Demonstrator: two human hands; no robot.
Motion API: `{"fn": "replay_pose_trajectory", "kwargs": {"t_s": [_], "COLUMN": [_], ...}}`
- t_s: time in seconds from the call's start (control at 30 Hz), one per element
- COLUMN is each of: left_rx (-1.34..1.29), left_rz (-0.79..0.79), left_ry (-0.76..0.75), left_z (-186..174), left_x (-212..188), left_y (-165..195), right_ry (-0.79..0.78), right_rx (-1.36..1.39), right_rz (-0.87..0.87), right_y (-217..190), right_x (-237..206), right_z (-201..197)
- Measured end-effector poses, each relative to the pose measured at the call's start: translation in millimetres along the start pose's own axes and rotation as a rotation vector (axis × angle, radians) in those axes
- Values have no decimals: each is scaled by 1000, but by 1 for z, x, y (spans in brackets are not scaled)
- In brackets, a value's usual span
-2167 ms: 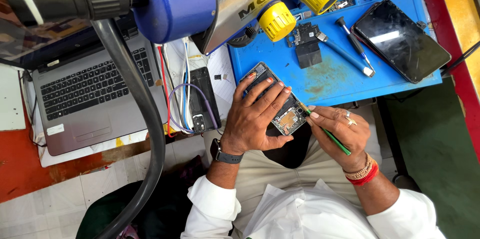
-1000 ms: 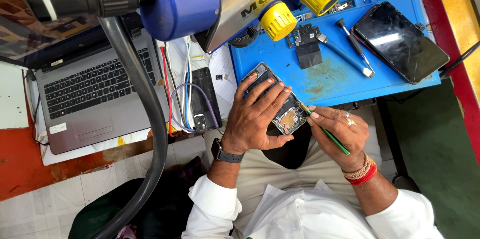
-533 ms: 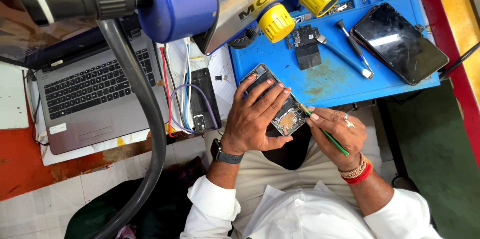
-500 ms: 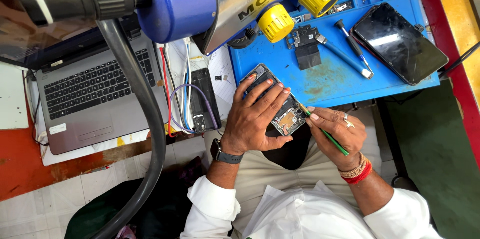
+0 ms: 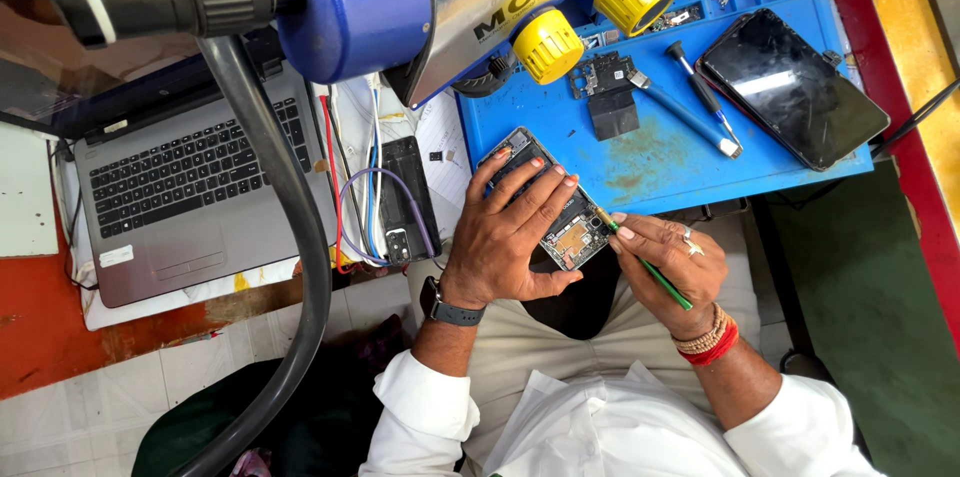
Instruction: The person sits at a repair bench and works on a disassembled smartphone, using a green hand tool to pry and scrape inside the open phone body while holding it steady. They then pick up a second phone, work along its edge with a blue tool, and handle both phones over the work mat.
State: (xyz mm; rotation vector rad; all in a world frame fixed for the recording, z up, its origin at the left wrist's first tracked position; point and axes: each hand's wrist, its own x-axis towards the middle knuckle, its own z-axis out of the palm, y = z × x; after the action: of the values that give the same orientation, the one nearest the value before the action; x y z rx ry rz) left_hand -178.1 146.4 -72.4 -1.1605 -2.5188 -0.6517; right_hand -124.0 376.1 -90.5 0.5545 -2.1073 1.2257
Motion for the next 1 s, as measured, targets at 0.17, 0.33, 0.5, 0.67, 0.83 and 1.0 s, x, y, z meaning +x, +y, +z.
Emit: {"fn": "replay_pose_trajectory", "kwargs": {"t_s": [0.17,0.33,0.5,0.67,0.83,1.0], "left_rx": [-4,-9,-22,-4,84,54], "left_rz": [-4,-7,-9,13,-5,-31], "left_ry": [4,7,24,70,51,40], "left_z": [-1,-2,-1,-3,-6,-8], "left_x": [0,-1,-3,-3,-1,1], "left_y": [1,2,1,2,11,11], "right_ry": [-2,4,15,1,10,84], "right_rx": [-8,-18,-30,-68,-69,262], "right_rz": [0,-7,53,87,186,362], "right_y": [-2,-4,-9,-15,-16,-3], "right_x": [-1,0,2,5,7,14], "right_z": [0,0,-1,-4,-8,-10]}}
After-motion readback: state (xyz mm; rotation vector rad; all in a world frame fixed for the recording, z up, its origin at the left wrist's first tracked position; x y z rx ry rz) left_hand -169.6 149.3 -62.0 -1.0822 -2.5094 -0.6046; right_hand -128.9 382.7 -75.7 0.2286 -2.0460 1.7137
